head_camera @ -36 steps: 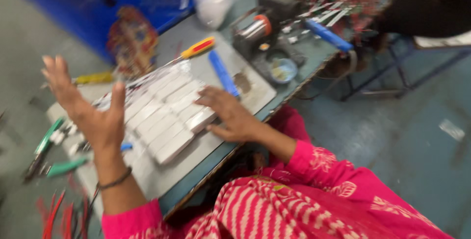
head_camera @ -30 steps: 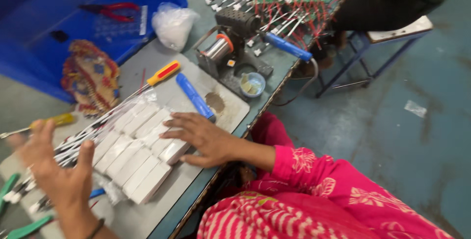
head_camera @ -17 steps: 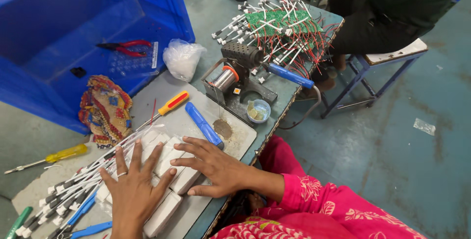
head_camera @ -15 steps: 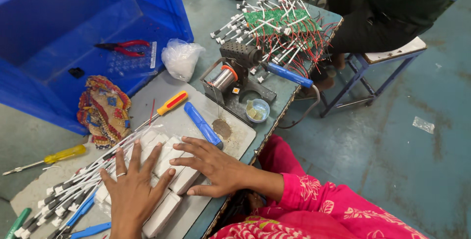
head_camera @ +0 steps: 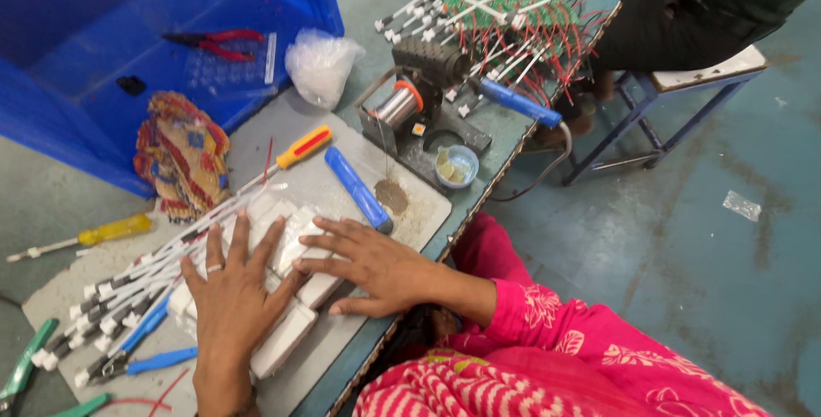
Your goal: The person gathers loose red and black wires from the workbench, aligns them into a bundle, and wraps rubber bands around the bundle to secure it. They also handle stacks of white plastic blocks on the bench, moving them aside and arranging them while working.
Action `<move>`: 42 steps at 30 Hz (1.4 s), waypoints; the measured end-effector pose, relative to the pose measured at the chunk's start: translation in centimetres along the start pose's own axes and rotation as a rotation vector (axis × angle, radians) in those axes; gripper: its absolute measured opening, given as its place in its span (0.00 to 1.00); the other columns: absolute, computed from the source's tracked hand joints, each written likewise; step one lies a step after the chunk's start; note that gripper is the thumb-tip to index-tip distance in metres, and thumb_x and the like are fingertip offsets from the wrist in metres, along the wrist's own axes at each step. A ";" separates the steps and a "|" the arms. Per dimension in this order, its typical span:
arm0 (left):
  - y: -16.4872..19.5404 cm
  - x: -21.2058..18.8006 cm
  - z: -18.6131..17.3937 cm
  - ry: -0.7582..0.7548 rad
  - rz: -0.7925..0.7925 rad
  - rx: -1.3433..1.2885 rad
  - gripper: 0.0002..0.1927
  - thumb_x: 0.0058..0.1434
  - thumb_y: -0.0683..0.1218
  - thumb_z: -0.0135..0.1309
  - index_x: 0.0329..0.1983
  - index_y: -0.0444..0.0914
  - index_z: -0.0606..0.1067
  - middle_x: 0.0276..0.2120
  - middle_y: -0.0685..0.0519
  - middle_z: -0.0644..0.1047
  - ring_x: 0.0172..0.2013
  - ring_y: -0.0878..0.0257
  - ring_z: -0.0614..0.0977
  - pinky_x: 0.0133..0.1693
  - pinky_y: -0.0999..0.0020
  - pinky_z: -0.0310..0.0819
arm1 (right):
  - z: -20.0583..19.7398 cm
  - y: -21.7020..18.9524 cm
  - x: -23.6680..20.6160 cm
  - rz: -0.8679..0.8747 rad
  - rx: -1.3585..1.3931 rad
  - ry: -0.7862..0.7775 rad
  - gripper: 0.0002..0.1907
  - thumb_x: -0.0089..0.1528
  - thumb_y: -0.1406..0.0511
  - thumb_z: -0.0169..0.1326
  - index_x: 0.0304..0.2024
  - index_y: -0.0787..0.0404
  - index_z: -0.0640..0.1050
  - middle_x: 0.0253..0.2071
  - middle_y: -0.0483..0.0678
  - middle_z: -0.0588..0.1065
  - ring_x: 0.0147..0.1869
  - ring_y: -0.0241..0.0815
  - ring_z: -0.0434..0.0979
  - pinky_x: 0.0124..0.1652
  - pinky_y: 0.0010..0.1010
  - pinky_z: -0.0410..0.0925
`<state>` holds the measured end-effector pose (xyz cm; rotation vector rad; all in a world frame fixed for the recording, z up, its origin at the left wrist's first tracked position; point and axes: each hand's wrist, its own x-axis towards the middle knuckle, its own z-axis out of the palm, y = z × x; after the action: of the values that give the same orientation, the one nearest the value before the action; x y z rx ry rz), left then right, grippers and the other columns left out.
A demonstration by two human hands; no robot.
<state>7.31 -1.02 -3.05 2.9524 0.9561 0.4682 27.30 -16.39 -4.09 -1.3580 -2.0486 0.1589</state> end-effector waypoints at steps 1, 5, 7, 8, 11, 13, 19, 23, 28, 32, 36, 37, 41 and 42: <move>0.1 0.0 -0.2 0.010 0.007 -0.021 0.38 0.56 0.70 0.49 0.71 0.60 0.65 0.75 0.48 0.58 0.73 0.39 0.54 0.63 0.22 0.39 | 0.1 0.1 0.0 -0.001 -0.001 0.002 0.38 0.66 0.48 0.54 0.75 0.52 0.62 0.77 0.56 0.58 0.86 0.62 0.49 0.78 0.56 0.49; 0.5 0.1 -0.8 -0.007 0.001 -0.043 0.37 0.57 0.69 0.51 0.71 0.59 0.66 0.74 0.47 0.59 0.73 0.39 0.54 0.63 0.23 0.38 | 0.4 0.5 -0.2 -0.003 -0.001 -0.009 0.38 0.66 0.49 0.54 0.75 0.52 0.62 0.77 0.55 0.58 0.85 0.62 0.49 0.78 0.55 0.50; 0.8 0.0 -1.1 -0.022 -0.003 -0.066 0.37 0.58 0.68 0.50 0.71 0.59 0.67 0.75 0.46 0.59 0.73 0.39 0.54 0.64 0.23 0.38 | 0.5 0.6 -0.2 0.001 0.001 -0.010 0.37 0.67 0.49 0.54 0.74 0.52 0.62 0.77 0.55 0.58 0.85 0.62 0.49 0.78 0.55 0.50; 0.9 0.0 -1.2 -0.036 -0.008 -0.070 0.37 0.58 0.69 0.51 0.71 0.58 0.67 0.75 0.46 0.59 0.73 0.39 0.54 0.64 0.23 0.38 | 0.5 0.7 -0.3 0.000 0.000 -0.012 0.37 0.67 0.49 0.55 0.74 0.52 0.62 0.77 0.55 0.58 0.85 0.62 0.49 0.77 0.55 0.50; 1.3 0.1 -1.4 -0.055 -0.019 -0.084 0.37 0.58 0.69 0.51 0.72 0.58 0.67 0.75 0.45 0.59 0.73 0.38 0.54 0.64 0.23 0.37 | 0.5 1.0 -0.3 -0.004 -0.003 -0.016 0.37 0.67 0.49 0.55 0.74 0.52 0.62 0.78 0.54 0.57 0.84 0.61 0.48 0.77 0.55 0.50; 1.5 0.2 -1.5 -0.049 -0.015 -0.098 0.37 0.59 0.69 0.51 0.72 0.58 0.67 0.75 0.45 0.59 0.73 0.38 0.54 0.64 0.23 0.37 | 0.4 1.1 -0.4 -0.002 0.000 -0.017 0.37 0.67 0.49 0.54 0.74 0.52 0.62 0.78 0.53 0.56 0.84 0.61 0.48 0.77 0.55 0.50; 1.8 0.6 -1.5 -0.067 -0.024 -0.127 0.38 0.59 0.68 0.53 0.72 0.57 0.67 0.75 0.44 0.59 0.74 0.38 0.53 0.64 0.23 0.36 | 0.1 1.4 -0.7 0.016 0.016 -0.023 0.37 0.67 0.49 0.55 0.75 0.50 0.62 0.78 0.51 0.56 0.85 0.60 0.48 0.78 0.55 0.50; 2.1 0.7 -1.3 -0.067 -0.039 -0.133 0.37 0.59 0.68 0.54 0.72 0.57 0.68 0.75 0.45 0.59 0.74 0.38 0.53 0.65 0.24 0.35 | 0.1 1.5 -0.8 0.025 0.019 -0.008 0.37 0.67 0.49 0.57 0.74 0.49 0.62 0.78 0.50 0.56 0.84 0.60 0.48 0.77 0.55 0.51; 2.3 0.7 -1.0 -0.060 -0.046 -0.126 0.37 0.59 0.67 0.54 0.72 0.57 0.68 0.75 0.45 0.59 0.74 0.38 0.54 0.65 0.25 0.35 | 0.1 1.6 -1.0 0.025 0.013 0.004 0.37 0.65 0.51 0.60 0.74 0.49 0.63 0.78 0.49 0.56 0.84 0.60 0.48 0.77 0.55 0.51; 2.4 0.8 -0.8 -0.048 -0.037 -0.127 0.37 0.59 0.68 0.55 0.72 0.57 0.68 0.75 0.45 0.60 0.73 0.38 0.54 0.65 0.25 0.35 | -0.1 1.7 -1.1 0.018 0.029 0.010 0.38 0.64 0.52 0.61 0.74 0.49 0.63 0.78 0.49 0.57 0.84 0.59 0.48 0.77 0.55 0.52; 2.5 0.8 -0.8 -0.052 -0.042 -0.120 0.37 0.59 0.67 0.55 0.72 0.57 0.69 0.75 0.45 0.60 0.73 0.38 0.55 0.65 0.25 0.35 | -0.3 1.7 -1.1 0.013 0.024 0.015 0.38 0.65 0.52 0.61 0.74 0.49 0.63 0.77 0.49 0.57 0.84 0.59 0.48 0.77 0.55 0.51; 2.6 0.8 -0.8 -0.054 -0.044 -0.118 0.37 0.59 0.67 0.55 0.72 0.58 0.69 0.75 0.45 0.60 0.73 0.38 0.55 0.65 0.25 0.35 | -0.4 1.6 -1.2 0.013 0.020 0.017 0.38 0.65 0.52 0.61 0.74 0.49 0.63 0.77 0.49 0.57 0.84 0.59 0.48 0.77 0.55 0.51; 2.8 0.6 -0.8 -0.044 -0.028 -0.125 0.37 0.60 0.68 0.55 0.72 0.56 0.69 0.75 0.45 0.59 0.73 0.36 0.54 0.65 0.23 0.36 | -0.5 1.5 -1.3 0.025 0.007 0.002 0.38 0.65 0.52 0.61 0.73 0.51 0.64 0.77 0.50 0.58 0.84 0.60 0.49 0.77 0.55 0.51; 2.8 0.6 -0.8 -0.043 -0.021 -0.124 0.37 0.61 0.68 0.54 0.73 0.56 0.69 0.75 0.44 0.59 0.73 0.36 0.54 0.65 0.23 0.36 | -0.5 1.5 -1.4 0.028 0.004 -0.008 0.38 0.64 0.51 0.61 0.73 0.52 0.65 0.77 0.51 0.58 0.83 0.61 0.49 0.76 0.55 0.51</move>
<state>9.11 -3.03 -1.84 2.8273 0.9169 0.4442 29.10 -16.99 -5.06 -1.3862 -2.0356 0.1807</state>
